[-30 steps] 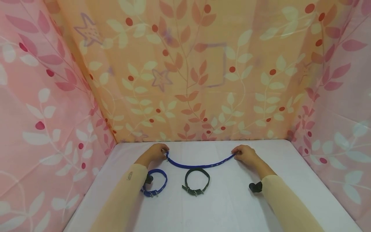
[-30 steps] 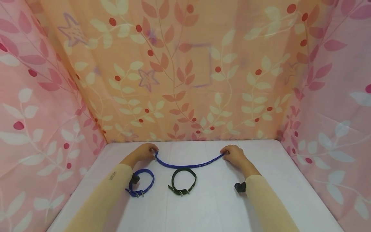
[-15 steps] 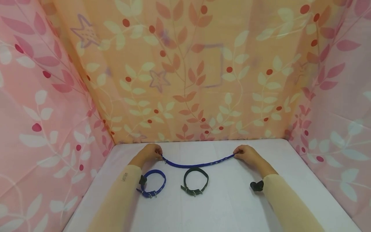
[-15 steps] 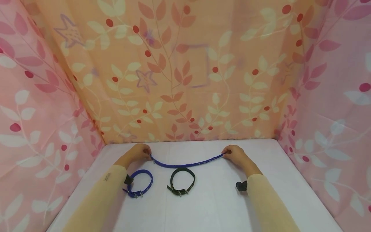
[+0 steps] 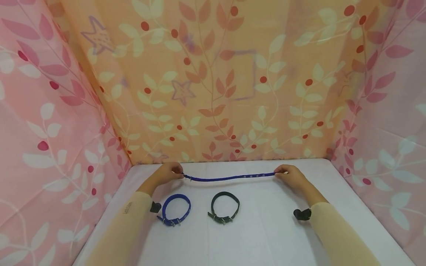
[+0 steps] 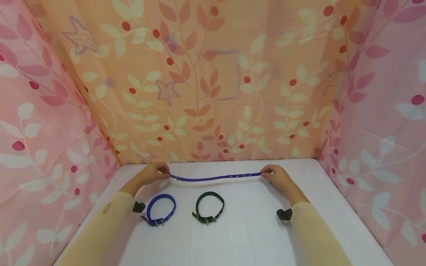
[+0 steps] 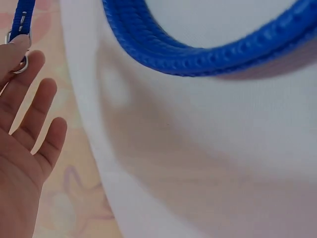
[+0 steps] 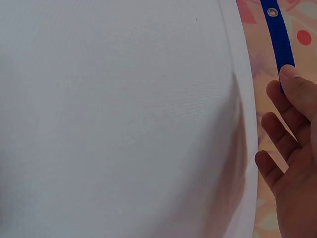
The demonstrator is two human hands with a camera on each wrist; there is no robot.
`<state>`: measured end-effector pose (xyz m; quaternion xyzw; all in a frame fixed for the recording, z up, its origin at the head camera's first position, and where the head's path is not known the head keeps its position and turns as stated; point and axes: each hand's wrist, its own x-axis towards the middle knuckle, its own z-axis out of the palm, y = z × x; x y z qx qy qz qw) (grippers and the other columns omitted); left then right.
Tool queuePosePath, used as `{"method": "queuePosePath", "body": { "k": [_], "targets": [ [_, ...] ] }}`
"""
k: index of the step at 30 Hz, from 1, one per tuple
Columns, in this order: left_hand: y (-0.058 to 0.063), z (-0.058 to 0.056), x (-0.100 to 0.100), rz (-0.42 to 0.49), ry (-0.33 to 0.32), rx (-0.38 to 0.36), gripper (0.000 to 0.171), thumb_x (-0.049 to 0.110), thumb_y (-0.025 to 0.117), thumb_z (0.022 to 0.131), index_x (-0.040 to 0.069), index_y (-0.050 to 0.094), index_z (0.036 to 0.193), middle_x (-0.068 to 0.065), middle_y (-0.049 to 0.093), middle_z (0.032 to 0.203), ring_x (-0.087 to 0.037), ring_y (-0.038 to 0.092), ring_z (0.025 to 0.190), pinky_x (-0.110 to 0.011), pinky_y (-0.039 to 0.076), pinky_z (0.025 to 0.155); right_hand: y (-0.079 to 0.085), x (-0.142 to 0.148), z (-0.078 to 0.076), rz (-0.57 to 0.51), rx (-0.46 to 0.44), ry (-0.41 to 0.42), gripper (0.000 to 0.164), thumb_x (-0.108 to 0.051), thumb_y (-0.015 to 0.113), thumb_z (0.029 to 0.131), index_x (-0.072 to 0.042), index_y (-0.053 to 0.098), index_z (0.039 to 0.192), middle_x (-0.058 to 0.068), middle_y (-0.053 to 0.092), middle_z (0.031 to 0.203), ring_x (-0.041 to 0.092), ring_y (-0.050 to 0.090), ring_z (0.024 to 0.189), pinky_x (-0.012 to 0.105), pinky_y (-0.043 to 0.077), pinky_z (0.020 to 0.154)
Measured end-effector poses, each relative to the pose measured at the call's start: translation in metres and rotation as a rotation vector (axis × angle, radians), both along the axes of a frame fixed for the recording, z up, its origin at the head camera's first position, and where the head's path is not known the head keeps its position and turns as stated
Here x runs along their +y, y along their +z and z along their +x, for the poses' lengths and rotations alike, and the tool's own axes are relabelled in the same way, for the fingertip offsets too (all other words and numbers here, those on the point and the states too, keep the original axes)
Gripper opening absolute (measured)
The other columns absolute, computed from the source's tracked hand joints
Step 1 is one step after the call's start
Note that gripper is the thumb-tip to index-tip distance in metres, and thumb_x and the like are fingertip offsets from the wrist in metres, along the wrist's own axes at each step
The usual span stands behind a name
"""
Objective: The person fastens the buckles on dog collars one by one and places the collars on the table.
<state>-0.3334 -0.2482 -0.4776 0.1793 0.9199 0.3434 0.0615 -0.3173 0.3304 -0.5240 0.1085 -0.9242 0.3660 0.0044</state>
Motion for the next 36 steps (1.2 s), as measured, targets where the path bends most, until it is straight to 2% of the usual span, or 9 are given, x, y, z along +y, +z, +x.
{"method": "queuePosePath", "body": {
  "k": [5,10,17,21,24,27,32,36],
  "targets": [
    [0.009,0.008,-0.004,0.125,-0.053,0.036,0.017,0.015,0.079,0.092,0.007,0.068,0.102,-0.005,0.070,0.097,-0.020,0.065,0.093,-0.028,0.055,0.086,0.008,0.001,0.010,-0.038,0.026,-0.011,0.020,-0.029,0.070,0.099,-0.013,0.072,0.111,0.003,0.073,0.106,0.024,0.061,0.101,0.040,0.048,0.091],
    [0.017,0.020,-0.011,0.248,-0.071,0.031,0.019,0.017,0.081,0.090,0.007,0.068,0.100,-0.011,0.068,0.095,-0.023,0.065,0.086,-0.023,0.057,0.078,0.021,0.000,0.024,-0.098,0.028,-0.034,0.028,-0.036,0.069,0.099,-0.012,0.071,0.113,0.005,0.072,0.107,0.023,0.061,0.101,0.032,0.051,0.084],
    [0.033,0.047,-0.016,0.439,-0.090,-0.032,0.019,0.018,0.073,0.096,0.004,0.065,0.105,-0.014,0.060,0.114,-0.026,0.073,0.093,-0.028,0.059,0.082,0.043,-0.003,0.045,-0.215,0.058,-0.007,0.030,-0.033,0.068,0.100,-0.006,0.069,0.114,0.010,0.072,0.105,0.023,0.062,0.097,0.028,0.050,0.082],
    [0.042,0.064,-0.015,0.532,-0.082,-0.059,0.021,0.017,0.068,0.100,0.003,0.059,0.111,-0.014,0.069,0.110,-0.027,0.075,0.095,-0.031,0.060,0.087,0.055,-0.005,0.059,-0.321,0.047,0.021,0.029,-0.028,0.066,0.102,-0.004,0.066,0.116,0.013,0.073,0.107,0.019,0.065,0.102,0.020,0.049,0.088],
    [0.048,0.077,-0.016,0.568,-0.061,-0.070,0.020,0.018,0.066,0.101,0.005,0.056,0.112,-0.015,0.075,0.099,-0.026,0.075,0.095,-0.031,0.059,0.089,0.063,-0.008,0.069,-0.388,0.048,0.045,0.029,-0.025,0.063,0.103,-0.001,0.063,0.119,0.013,0.073,0.108,0.011,0.066,0.103,0.012,0.047,0.091],
    [0.054,0.091,-0.016,0.594,-0.046,-0.076,0.017,0.018,0.065,0.102,0.007,0.057,0.111,-0.011,0.076,0.095,-0.025,0.075,0.094,-0.030,0.058,0.092,0.069,-0.010,0.079,-0.433,0.061,0.040,0.030,-0.025,0.063,0.103,0.000,0.062,0.119,0.012,0.073,0.108,0.005,0.065,0.103,0.010,0.046,0.092],
    [0.062,0.115,-0.015,0.625,-0.033,-0.076,0.013,0.018,0.063,0.103,0.007,0.058,0.108,-0.006,0.073,0.093,-0.024,0.075,0.093,-0.031,0.058,0.094,0.076,-0.013,0.095,-0.453,0.082,0.016,0.031,-0.027,0.062,0.104,0.000,0.061,0.119,0.013,0.073,0.106,0.007,0.064,0.102,0.009,0.047,0.091],
    [0.066,0.134,-0.015,0.603,0.008,-0.106,0.014,0.019,0.064,0.103,0.007,0.058,0.108,-0.004,0.073,0.093,-0.026,0.074,0.095,-0.030,0.058,0.093,0.079,-0.017,0.107,-0.484,0.098,0.011,0.032,-0.025,0.063,0.103,0.002,0.061,0.119,0.008,0.074,0.104,0.007,0.066,0.100,0.010,0.049,0.091]
  ]
}}
